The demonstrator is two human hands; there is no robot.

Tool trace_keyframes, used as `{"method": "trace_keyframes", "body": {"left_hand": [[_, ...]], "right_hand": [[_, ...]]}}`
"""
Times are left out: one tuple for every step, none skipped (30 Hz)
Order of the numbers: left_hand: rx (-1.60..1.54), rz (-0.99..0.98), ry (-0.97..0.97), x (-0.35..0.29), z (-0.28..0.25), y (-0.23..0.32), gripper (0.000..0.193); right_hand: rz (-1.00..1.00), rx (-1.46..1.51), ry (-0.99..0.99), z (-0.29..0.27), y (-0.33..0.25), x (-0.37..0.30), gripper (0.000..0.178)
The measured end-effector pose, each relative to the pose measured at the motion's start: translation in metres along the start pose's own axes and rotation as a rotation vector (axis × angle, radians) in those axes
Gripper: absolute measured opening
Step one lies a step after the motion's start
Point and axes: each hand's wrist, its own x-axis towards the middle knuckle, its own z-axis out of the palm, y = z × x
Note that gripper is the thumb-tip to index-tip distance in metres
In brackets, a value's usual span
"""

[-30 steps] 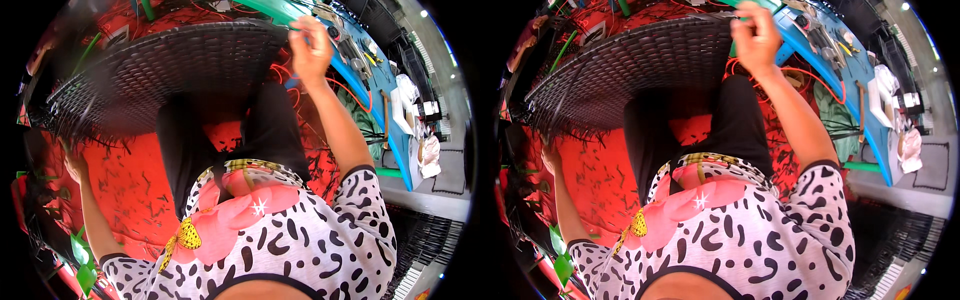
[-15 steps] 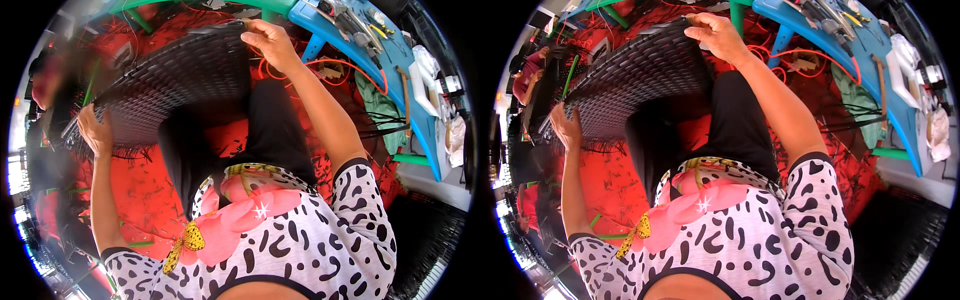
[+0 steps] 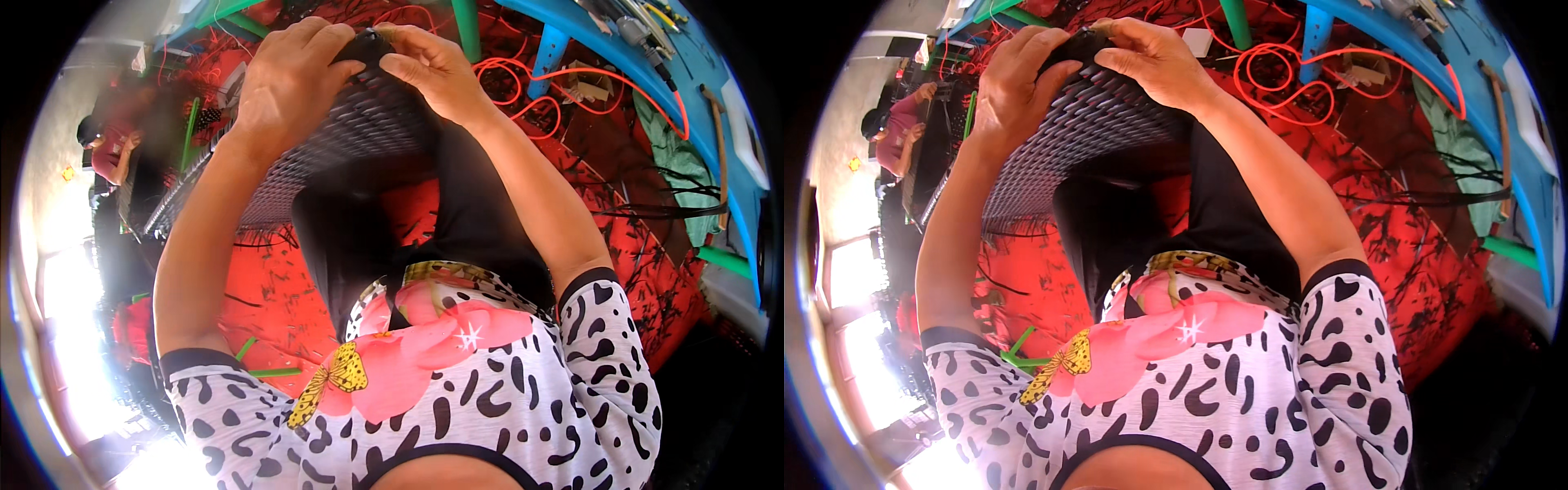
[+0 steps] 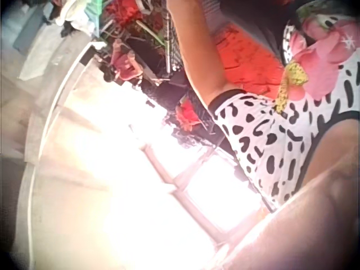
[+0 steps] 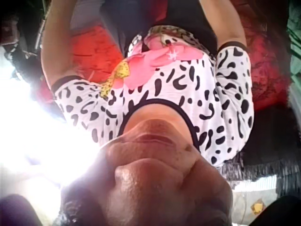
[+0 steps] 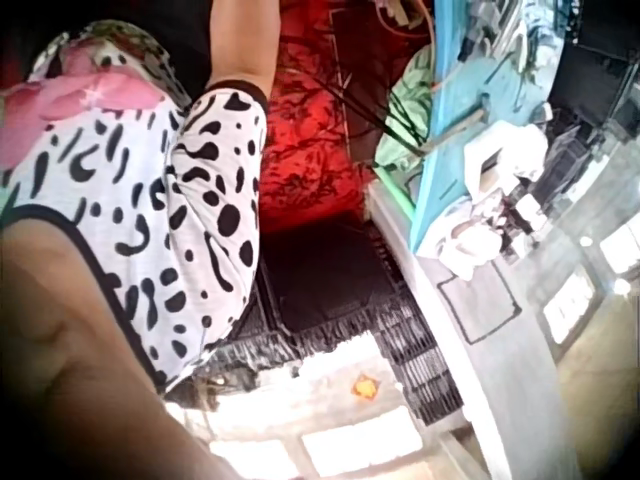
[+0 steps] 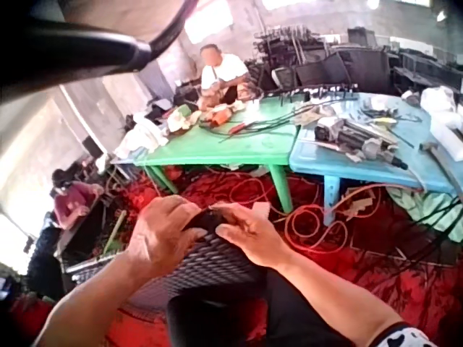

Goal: The person weaves a black synthetic rattan chair seat by threading strips through the frame and securing them by hand.

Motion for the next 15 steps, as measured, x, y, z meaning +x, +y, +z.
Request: {"method": "trace_keyframes", "body": {"left_hand": [[0.041,0.007,0.008,0.003,0.002,0.000,0.028],[0.040,0.017,-0.007,0.006,0.003,0.001,0.028],[0.084,0.011,0.020,0.009,0.003,0.005,0.024],[0.129,0.004,0.048,0.012,0.005,0.007,0.021],[0.110,0.082,0.056,0.015,0.004,0.005,0.021],[0.112,0.084,0.044,0.018,0.003,0.003,0.021],[0.133,0.112,-0.009,0.021,0.003,0.002,0.018],[0.153,0.140,-0.062,0.023,0.001,0.001,0.015],[0.153,0.143,-0.071,0.027,-0.001,0.000,0.015],[-0.061,0.039,-0.154,0.032,-0.004,-0.002,0.012],[-0.275,-0.067,-0.236,0.034,-0.006,-0.003,0.011],[-0.270,-0.068,-0.244,0.032,-0.007,-0.008,0.011],[-0.433,-0.171,-0.261,0.027,-0.005,-0.015,0.009],[-0.595,-0.275,-0.275,0.023,-0.003,-0.022,0.008],[-0.713,-0.324,-0.235,0.020,0.002,-0.025,0.008]], "right_hand": [[0.050,0.040,-0.020,-0.004,0.000,-0.001,0.035],[0.047,0.050,-0.005,-0.007,0.001,0.000,0.035],[0.029,0.037,-0.023,-0.009,0.001,0.001,0.035],[0.012,0.023,-0.042,-0.011,0.001,0.002,0.035],[0.008,0.063,-0.048,-0.012,0.001,0.001,0.035],[0.007,0.074,-0.043,-0.013,-0.001,0.001,0.035],[0.050,0.147,-0.076,-0.014,-0.003,0.001,0.038],[0.093,0.219,-0.109,-0.016,-0.005,0.001,0.042],[0.149,0.186,-0.158,-0.024,-0.004,0.004,0.043],[0.204,0.152,-0.206,-0.031,-0.005,0.008,0.045],[0.108,-0.009,-0.089,-0.028,-0.002,0.008,0.046],[0.106,0.000,-0.088,-0.027,-0.003,0.010,0.046],[0.210,0.016,-0.113,-0.026,-0.004,0.013,0.044],[0.314,0.031,-0.138,-0.025,-0.004,0.014,0.043],[0.263,0.141,-0.130,-0.024,0.001,0.016,0.039]]}}
